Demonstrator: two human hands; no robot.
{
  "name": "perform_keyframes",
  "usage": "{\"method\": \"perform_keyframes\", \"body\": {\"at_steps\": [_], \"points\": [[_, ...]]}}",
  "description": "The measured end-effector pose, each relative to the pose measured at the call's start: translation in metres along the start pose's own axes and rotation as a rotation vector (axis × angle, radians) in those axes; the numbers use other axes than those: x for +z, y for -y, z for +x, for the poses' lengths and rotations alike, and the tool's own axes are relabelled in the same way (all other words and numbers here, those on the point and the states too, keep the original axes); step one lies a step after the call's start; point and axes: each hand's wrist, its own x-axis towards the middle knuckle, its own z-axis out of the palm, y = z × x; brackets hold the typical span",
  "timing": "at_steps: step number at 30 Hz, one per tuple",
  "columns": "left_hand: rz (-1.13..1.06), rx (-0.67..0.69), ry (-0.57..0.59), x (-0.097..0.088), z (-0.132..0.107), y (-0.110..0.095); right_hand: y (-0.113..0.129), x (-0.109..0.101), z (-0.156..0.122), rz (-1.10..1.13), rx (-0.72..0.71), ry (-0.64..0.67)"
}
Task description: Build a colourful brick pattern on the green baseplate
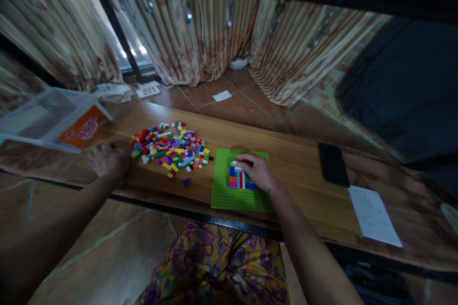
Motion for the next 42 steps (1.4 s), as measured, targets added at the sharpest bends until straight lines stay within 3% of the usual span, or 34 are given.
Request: {"method": "perform_keyframes", "body": {"at_steps": [6,13,22,42], "points": [[0.029,0.003,0.011,-0.001,0.002,0.000,0.001,0.003,-0.005,0.025,-0.034,-0.084],[0.036,-0.005,0.024,-0.005,0.001,-0.003,0.009,0.016,0.000,-0.068,-0.136,-0.034],[0.047,-0.018,0.033,-0.005,0.002,-0.004,0.007,0.024,0.001,-0.017,-0.089,-0.111],[0.056,-0.005,0.037,-0.006,0.001,-0.005,0.008,0.026,0.000,0.004,-0.096,-0.129]]}}
